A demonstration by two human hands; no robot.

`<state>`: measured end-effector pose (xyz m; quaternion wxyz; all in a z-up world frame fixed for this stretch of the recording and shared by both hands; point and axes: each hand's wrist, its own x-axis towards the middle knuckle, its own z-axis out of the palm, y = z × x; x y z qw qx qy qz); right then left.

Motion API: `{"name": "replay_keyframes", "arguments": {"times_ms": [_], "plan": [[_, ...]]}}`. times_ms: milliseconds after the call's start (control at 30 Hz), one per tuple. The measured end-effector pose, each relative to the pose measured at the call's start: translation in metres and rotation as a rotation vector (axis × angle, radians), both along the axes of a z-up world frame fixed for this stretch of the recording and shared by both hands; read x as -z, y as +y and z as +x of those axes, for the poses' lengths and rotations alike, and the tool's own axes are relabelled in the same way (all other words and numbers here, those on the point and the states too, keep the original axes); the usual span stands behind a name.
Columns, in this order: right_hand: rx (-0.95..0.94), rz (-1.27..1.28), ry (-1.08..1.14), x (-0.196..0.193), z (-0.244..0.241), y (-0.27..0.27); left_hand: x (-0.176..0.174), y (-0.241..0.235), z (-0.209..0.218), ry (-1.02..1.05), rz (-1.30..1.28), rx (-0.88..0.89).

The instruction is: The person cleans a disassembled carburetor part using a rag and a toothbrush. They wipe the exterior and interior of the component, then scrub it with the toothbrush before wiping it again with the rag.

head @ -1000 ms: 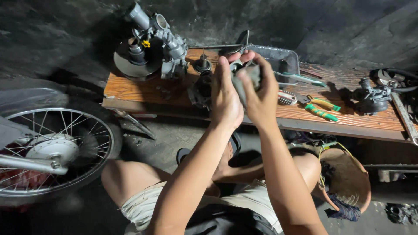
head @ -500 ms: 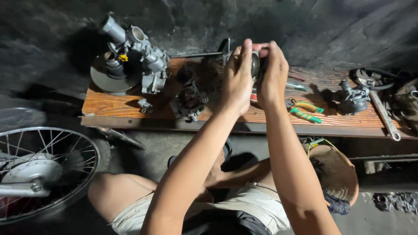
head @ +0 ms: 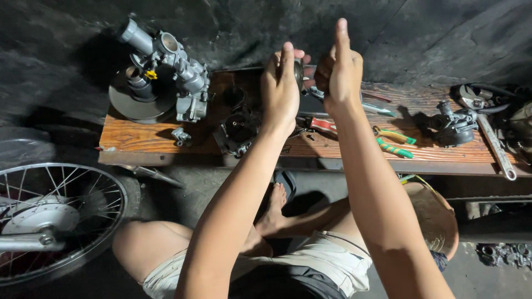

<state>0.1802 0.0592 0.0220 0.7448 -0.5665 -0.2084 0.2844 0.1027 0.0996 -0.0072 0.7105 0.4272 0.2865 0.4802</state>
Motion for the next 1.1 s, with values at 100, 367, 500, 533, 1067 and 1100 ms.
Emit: {"name": "replay_keyframes", "arguments": {"times_ms": [100, 367, 500, 533, 1067, 1100], "plan": [[-0.002, -0.027, -0.026, 0.024, 0.018, 0.02, 0.004, 0.0, 0.0, 0.048, 0.009, 0.0], [0.138, -0.266, -0.328, 0.058, 0.044, 0.037, 0.006, 0.001, -0.002, 0.087, -0.041, 0.013], [0.172, -0.289, -0.382, 0.076, 0.057, 0.042, 0.008, 0.002, -0.002, 0.076, -0.044, 0.028], [0.172, -0.289, -0.382, 0.074, 0.054, 0.041, 0.008, 0.002, -0.002, 0.076, -0.044, 0.027], [-0.158, -0.08, -0.319, 0.043, 0.037, 0.002, 0.022, 0.007, -0.005, -0.186, -0.163, 0.134], [-0.174, -0.05, -0.228, 0.049, 0.041, 0.001, 0.027, 0.009, -0.003, -0.28, -0.206, 0.157]]}}
